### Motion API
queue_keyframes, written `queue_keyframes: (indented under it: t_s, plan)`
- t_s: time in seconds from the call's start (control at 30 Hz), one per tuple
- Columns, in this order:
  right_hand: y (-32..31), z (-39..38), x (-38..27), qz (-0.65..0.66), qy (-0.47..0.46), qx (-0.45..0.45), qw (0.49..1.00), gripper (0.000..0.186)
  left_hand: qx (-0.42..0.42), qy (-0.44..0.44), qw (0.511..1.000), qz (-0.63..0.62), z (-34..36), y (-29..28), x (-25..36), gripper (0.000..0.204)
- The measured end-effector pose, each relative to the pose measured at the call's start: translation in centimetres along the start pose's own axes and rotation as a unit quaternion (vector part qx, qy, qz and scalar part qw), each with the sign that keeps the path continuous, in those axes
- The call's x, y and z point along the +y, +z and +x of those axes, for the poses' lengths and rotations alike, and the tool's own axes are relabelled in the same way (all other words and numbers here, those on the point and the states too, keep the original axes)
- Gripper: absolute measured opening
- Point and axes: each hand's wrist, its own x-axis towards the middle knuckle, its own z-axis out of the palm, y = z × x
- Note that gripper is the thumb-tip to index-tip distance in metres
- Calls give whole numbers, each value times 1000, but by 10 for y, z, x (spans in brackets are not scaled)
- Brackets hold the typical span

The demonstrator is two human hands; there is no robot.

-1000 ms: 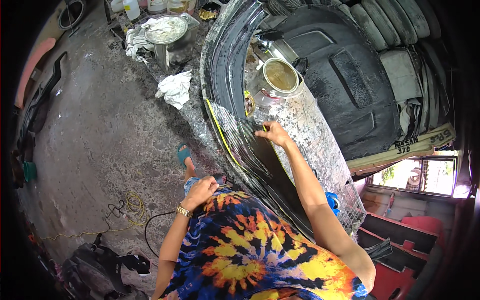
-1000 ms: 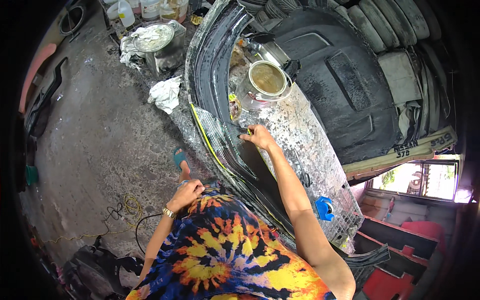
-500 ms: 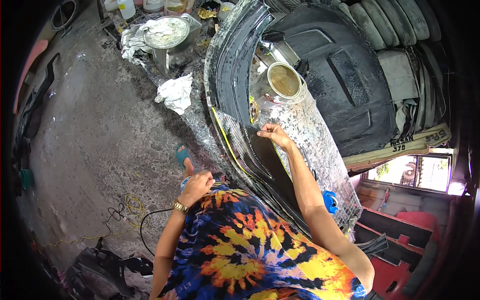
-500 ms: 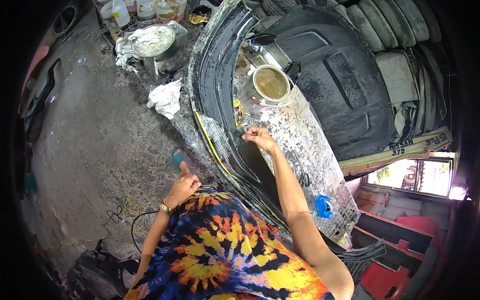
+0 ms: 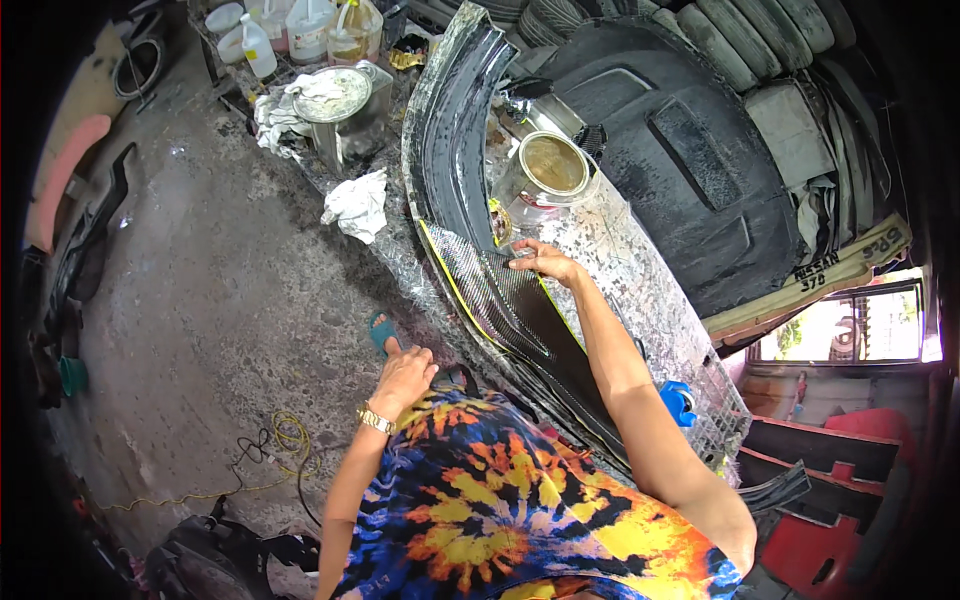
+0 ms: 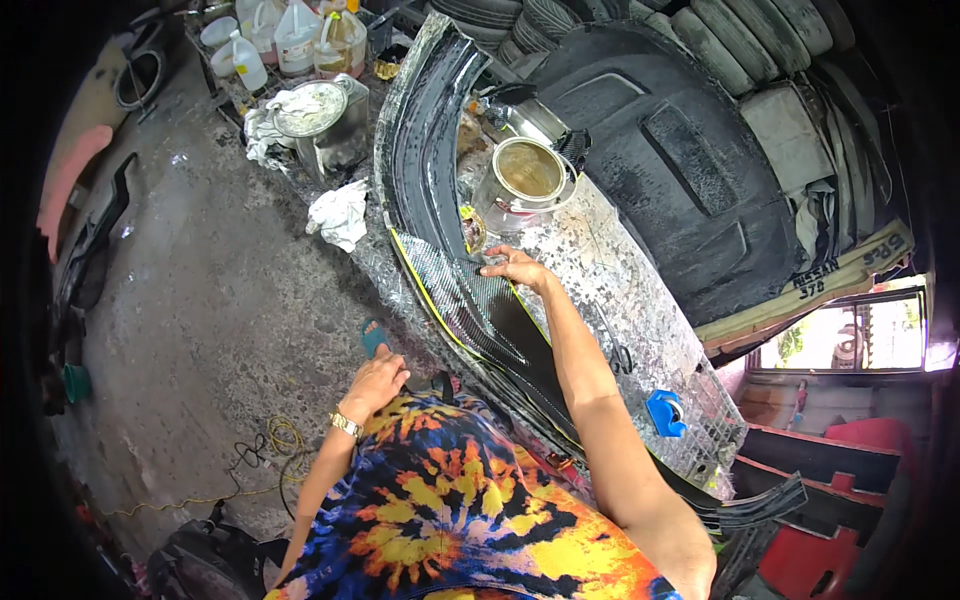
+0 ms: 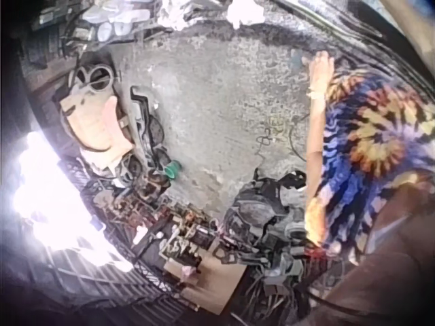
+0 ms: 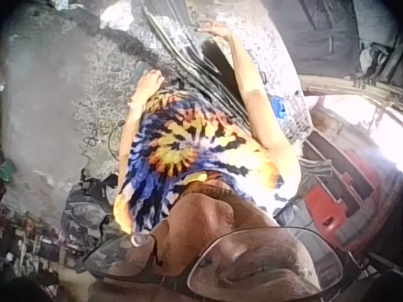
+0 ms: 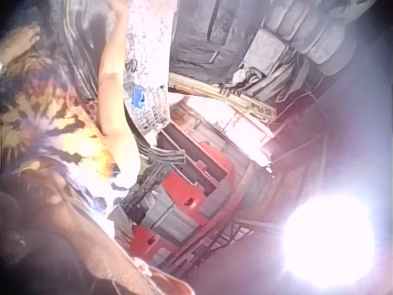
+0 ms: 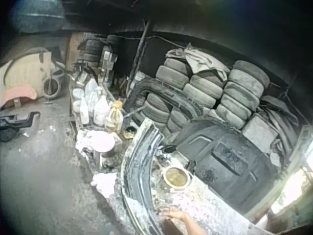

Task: The person trims a piece of carbon fiber or fiberglass cloth using shears on a work surface, then uses their hands to press and smooth the material onto a black automotive bumper component.

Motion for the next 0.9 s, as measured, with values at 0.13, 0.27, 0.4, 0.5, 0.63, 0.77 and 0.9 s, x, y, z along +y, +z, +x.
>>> queue_keyframes:
  t_s: [0.13,0.27,0.4,0.5,0.63,0.77,0.9]
  plan:
    - [-5,-1,0,-35,-53,11,998,95,18,-31,997,-68,-30,21,16,20]
    - [-16,-47,6,74,-67,16,995,94,-36,-77,989,-117,-66,72,12,24]
    - [-27,-131,39,147,-140,114,972,67,-100,-60,984,-136,-93,111,4,28]
    - [5,-217,69,267,-219,161,924,60,-158,-69,977,-124,-108,129,-14,30]
    - [93,-312,129,410,-249,136,867,63,-213,-32,976,-38,-129,143,-49,21]
    - [216,-355,187,505,-185,40,842,55,-257,-82,937,-223,-146,162,-65,28]
    - [319,-351,234,464,-67,4,883,47,-223,-118,950,-186,-198,198,-109,37]
